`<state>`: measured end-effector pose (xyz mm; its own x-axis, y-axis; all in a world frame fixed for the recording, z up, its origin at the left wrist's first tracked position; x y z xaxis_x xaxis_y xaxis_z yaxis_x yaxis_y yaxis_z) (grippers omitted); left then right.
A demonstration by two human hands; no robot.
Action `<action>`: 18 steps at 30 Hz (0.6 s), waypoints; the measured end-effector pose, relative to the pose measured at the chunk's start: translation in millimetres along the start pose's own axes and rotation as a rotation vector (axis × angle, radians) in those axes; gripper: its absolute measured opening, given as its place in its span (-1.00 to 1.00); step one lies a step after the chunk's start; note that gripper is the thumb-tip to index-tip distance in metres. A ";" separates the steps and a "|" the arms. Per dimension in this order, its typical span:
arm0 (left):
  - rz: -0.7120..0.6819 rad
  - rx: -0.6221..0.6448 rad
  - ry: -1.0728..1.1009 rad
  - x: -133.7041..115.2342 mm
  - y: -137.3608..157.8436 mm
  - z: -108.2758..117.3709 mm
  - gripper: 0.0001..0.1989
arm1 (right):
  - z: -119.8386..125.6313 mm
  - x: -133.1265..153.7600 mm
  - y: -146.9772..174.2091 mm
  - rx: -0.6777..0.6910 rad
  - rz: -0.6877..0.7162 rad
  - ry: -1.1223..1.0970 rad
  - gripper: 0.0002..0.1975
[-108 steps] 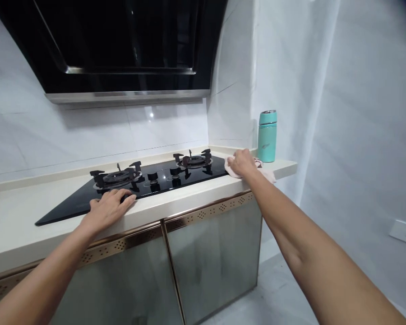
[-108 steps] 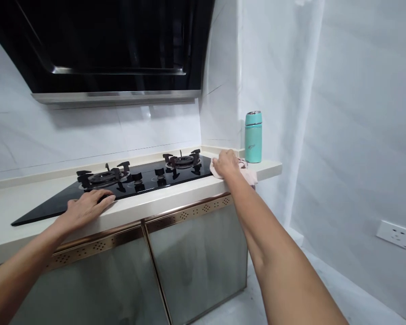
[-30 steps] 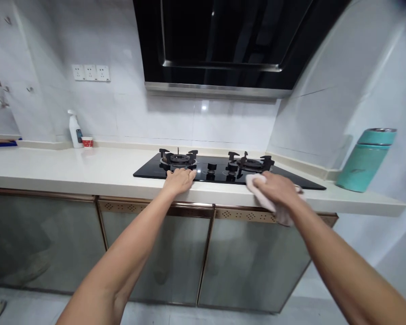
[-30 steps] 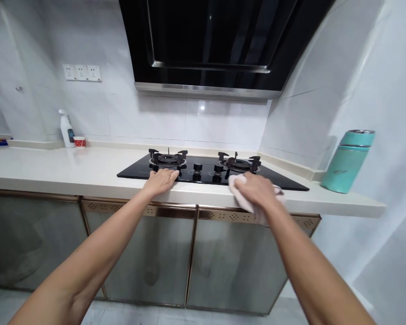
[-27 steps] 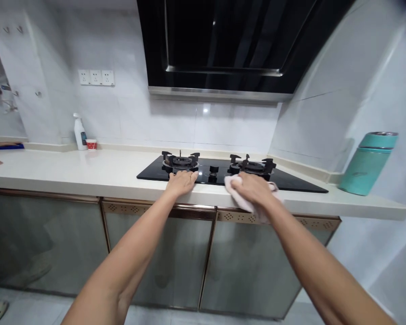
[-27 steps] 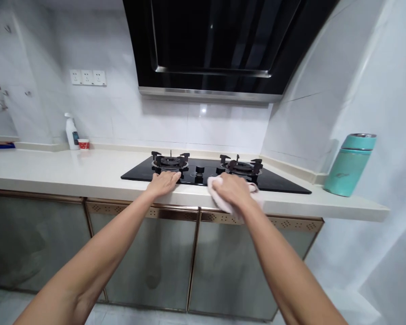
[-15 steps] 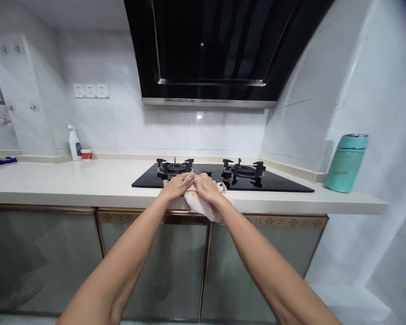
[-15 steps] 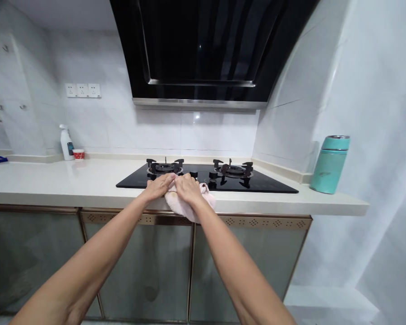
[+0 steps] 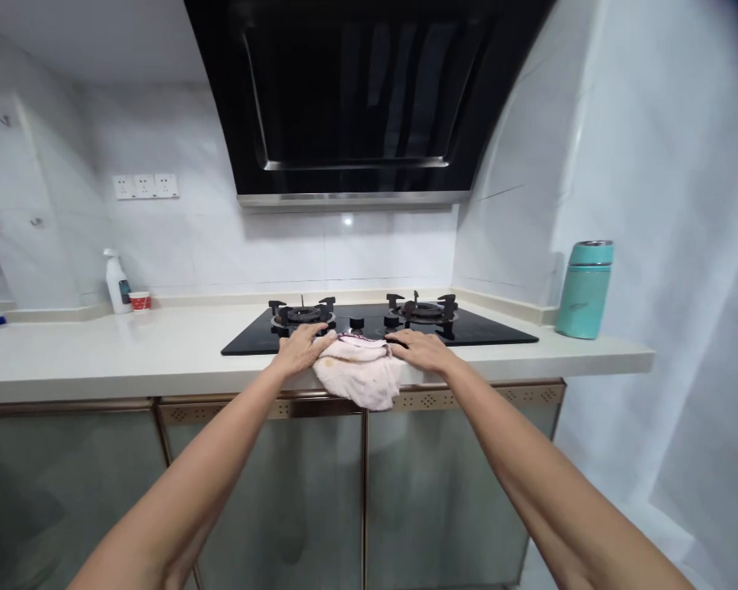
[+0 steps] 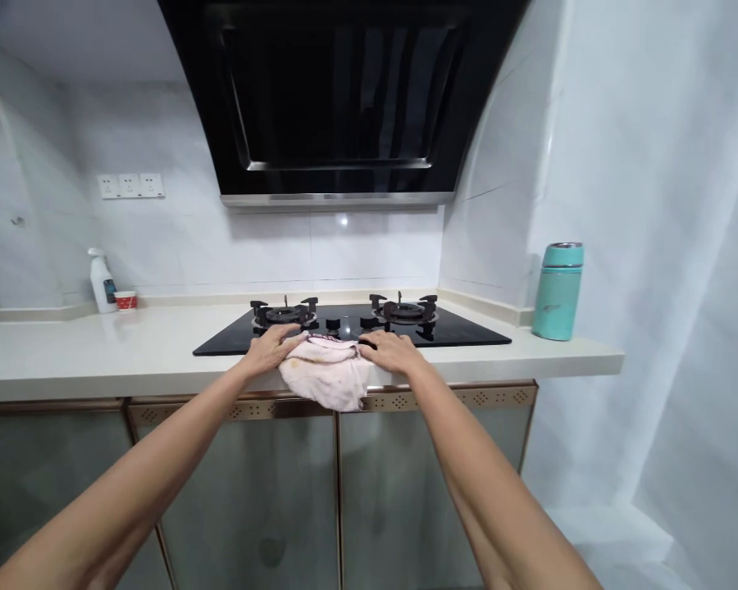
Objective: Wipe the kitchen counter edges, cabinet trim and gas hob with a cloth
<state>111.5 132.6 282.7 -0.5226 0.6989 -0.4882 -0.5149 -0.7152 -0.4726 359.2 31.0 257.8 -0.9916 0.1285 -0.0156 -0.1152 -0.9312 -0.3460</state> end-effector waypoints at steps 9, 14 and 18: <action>-0.473 -0.135 -0.263 -90.8 34.7 -11.6 -0.42 | 0.6 3.3 -0.6 0.012 -0.022 0.007 -0.32; -0.421 0.007 -0.501 -113.8 37.1 -57.7 -0.20 | -3.5 0.2 -1.6 0.010 -0.024 0.021 -0.36; -0.406 -0.057 -0.544 -118.3 40.2 -62.1 -0.22 | -9.5 -5.9 -4.7 0.000 -0.032 0.007 -0.34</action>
Point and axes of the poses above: each hand's wrist, its own y-axis away from the middle knuckle, its own z-axis out of the back of the hand, x = y × z, the point moved 10 cm from there along -y, towards the middle knuckle, and after that the axes turned 9 degrees about y, right-handed, at the moved point
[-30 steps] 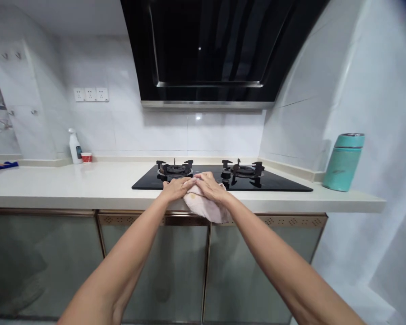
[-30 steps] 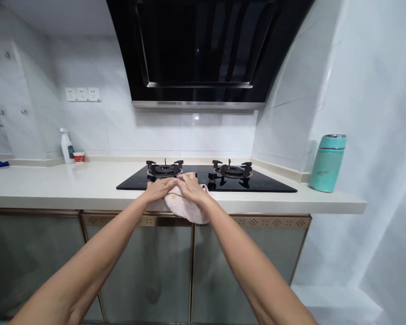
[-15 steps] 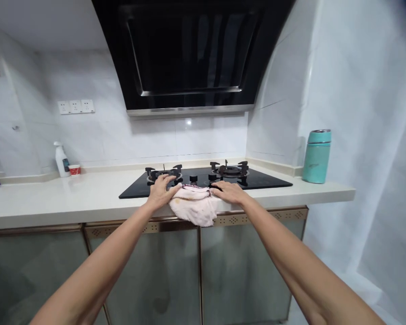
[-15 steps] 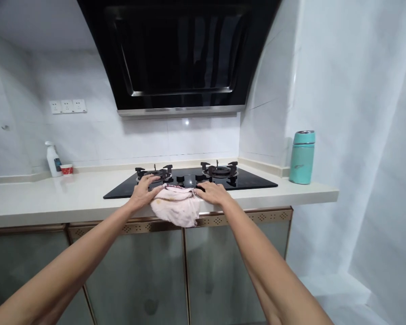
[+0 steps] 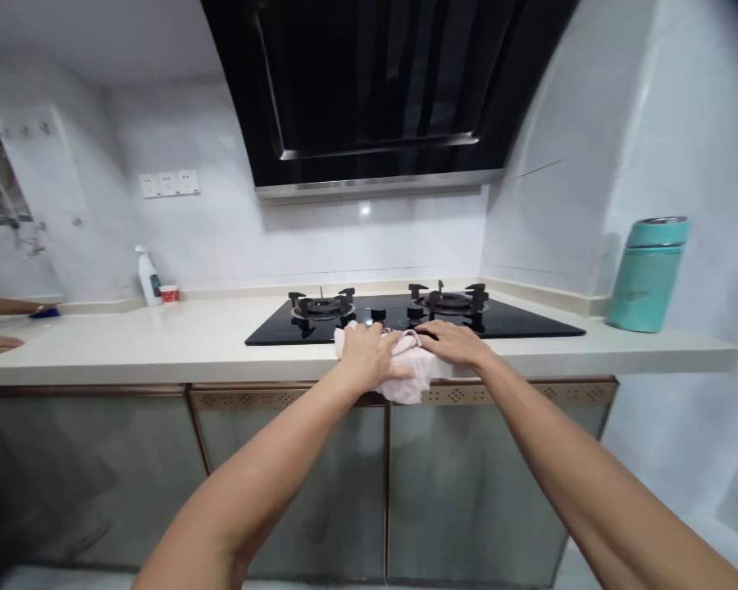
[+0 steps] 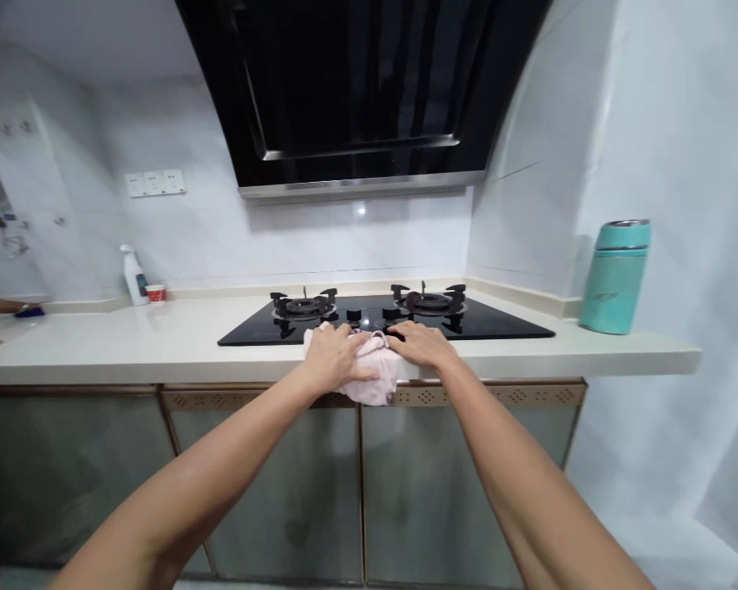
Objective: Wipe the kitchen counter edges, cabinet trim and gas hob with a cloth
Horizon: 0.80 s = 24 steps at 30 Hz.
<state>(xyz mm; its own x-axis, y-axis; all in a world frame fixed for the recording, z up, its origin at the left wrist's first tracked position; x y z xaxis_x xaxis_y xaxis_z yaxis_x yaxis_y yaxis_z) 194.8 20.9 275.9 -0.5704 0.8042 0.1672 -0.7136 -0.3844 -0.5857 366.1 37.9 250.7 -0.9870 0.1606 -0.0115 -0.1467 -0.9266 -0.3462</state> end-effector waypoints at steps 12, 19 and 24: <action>0.041 -0.095 -0.014 122.5 75.9 31.2 -0.19 | -9.8 -4.8 -0.7 0.071 0.047 0.020 -0.27; 0.187 0.165 -0.131 290.7 173.6 75.4 -0.18 | -11.8 -5.3 -4.3 0.003 0.093 -0.015 -0.31; 0.367 0.251 -0.294 358.5 209.9 94.3 -0.20 | -5.6 -3.6 -2.4 -0.005 0.058 -0.023 -0.30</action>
Point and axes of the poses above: each hand's wrist, its own y-axis away from the middle knuckle, its own z-axis out of the back of the hand, x = y × z, the point moved 10 cm from there along -y, towards the middle knuckle, and after that the axes turned 9 degrees about y, right-handed, at the moved point
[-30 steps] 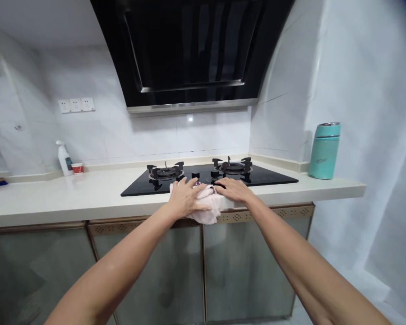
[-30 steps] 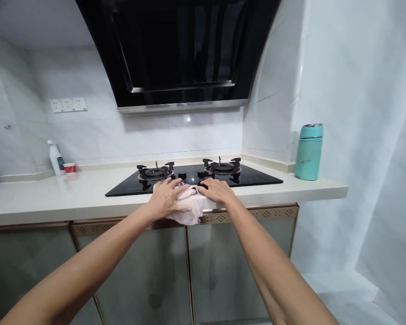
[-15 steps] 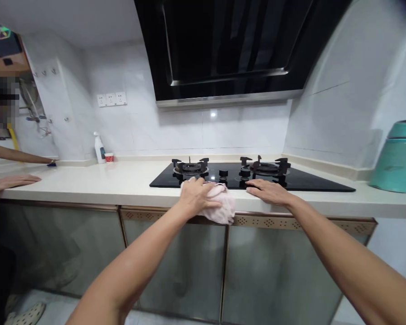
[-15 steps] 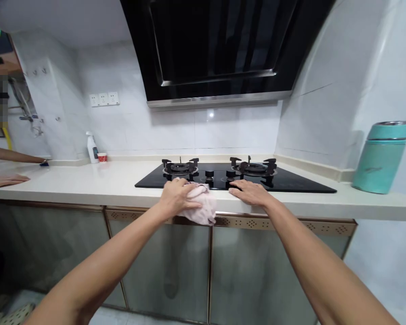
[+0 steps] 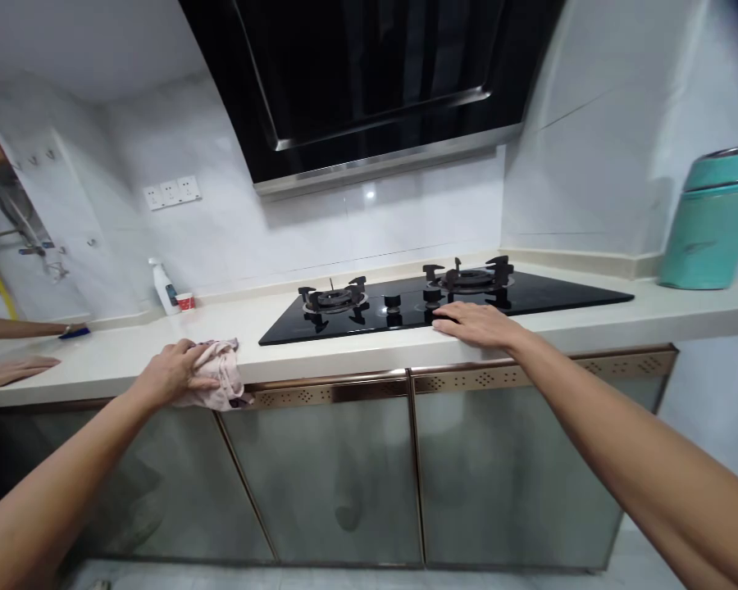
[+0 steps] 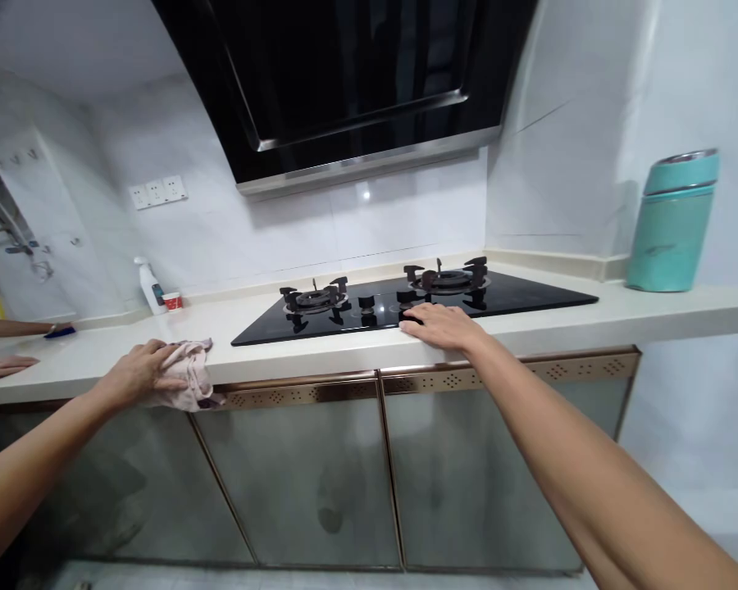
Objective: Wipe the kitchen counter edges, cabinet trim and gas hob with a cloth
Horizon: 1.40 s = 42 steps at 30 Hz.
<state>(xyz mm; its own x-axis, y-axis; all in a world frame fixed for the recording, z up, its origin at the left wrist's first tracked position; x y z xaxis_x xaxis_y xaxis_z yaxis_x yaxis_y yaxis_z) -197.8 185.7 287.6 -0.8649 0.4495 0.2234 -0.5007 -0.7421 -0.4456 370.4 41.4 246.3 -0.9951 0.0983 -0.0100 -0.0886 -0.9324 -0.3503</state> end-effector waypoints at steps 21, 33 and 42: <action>-0.512 -0.244 0.163 -428.3 -63.1 56.0 -0.28 | 0.4 -0.6 -2.0 -0.017 -0.037 -0.022 -0.33; -0.470 -0.303 0.284 -391.9 -57.1 50.5 -0.38 | -6.2 -3.3 -3.0 -0.017 0.050 -0.033 -0.33; -0.073 -0.261 0.203 -164.1 -21.7 24.5 -0.35 | -3.9 -3.4 0.0 -0.030 0.040 -0.061 -0.29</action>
Point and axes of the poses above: each hand's wrist, its own y-axis away from the middle knuckle, its own z-axis out of the back of the hand, x = y × z, the point moved 10 cm from there along -y, towards the middle knuckle, and after that the axes turned 9 degrees about y, right-handed, at the moved point
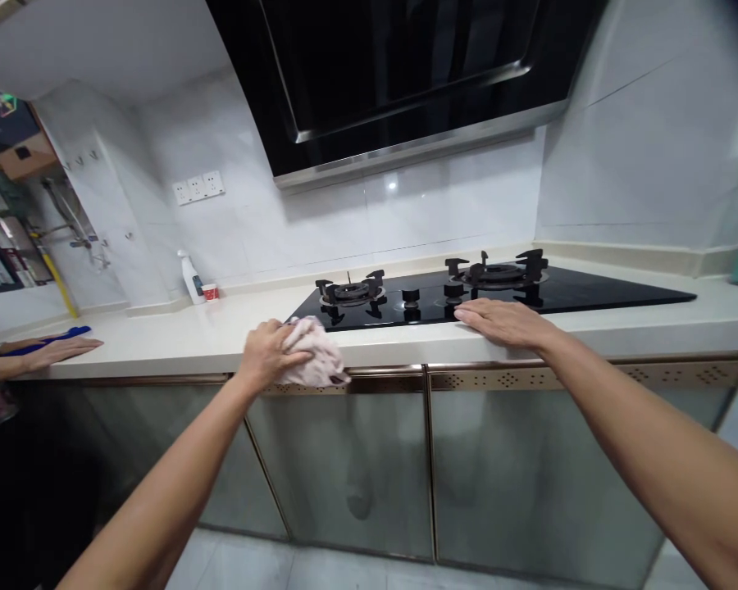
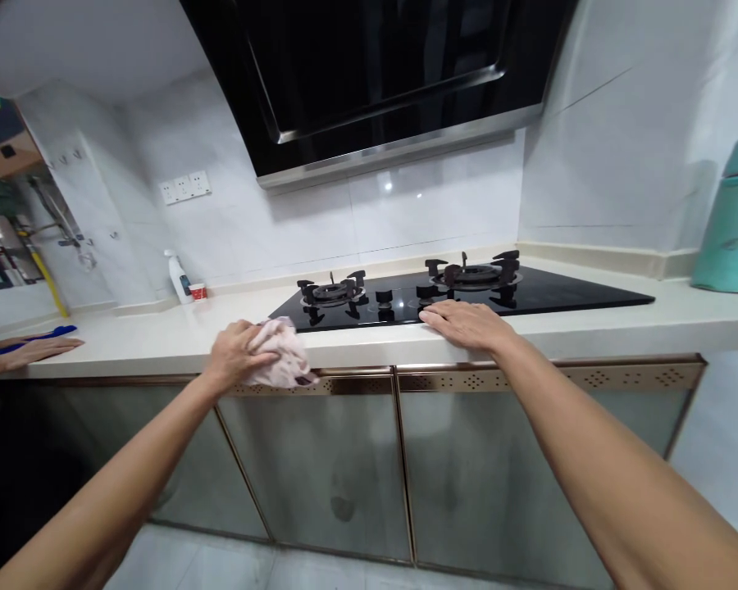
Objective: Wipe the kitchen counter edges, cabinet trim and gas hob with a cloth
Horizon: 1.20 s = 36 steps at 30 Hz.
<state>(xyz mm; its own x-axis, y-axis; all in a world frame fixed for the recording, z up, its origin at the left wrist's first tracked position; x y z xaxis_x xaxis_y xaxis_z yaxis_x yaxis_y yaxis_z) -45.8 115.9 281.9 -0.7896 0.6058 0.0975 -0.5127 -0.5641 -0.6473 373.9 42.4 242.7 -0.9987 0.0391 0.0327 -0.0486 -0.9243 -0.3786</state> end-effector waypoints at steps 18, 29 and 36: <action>0.018 -0.053 -0.159 -75.4 -7.1 1.3 -0.33 | 8.6 7.0 3.4 0.018 -0.075 0.045 -0.31; -0.327 -0.020 0.052 -282.6 -71.7 -34.9 -0.35 | 5.5 4.8 0.1 -0.021 -0.050 0.068 -0.40; -0.357 -0.028 0.135 -298.2 -81.4 -40.1 -0.30 | 5.6 -13.9 -8.2 -0.133 -0.021 -0.044 -0.45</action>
<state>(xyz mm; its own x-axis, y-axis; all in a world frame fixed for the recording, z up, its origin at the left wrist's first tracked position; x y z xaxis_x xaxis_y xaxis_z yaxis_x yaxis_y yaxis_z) 244.9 3.7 275.2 -0.5106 0.8308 0.2216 -0.7365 -0.2895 -0.6114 388.3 47.3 250.4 -0.9959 0.0386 0.0817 -0.0743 -0.8648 -0.4967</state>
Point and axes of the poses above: each hand's wrist, its own y-axis away from the middle knuckle, its own z-axis out of the back of the hand, x = y × z, the point moved 10 cm from there along -y, towards the middle knuckle, and after that the axes turned 9 degrees about y, right-handed, at the moved point
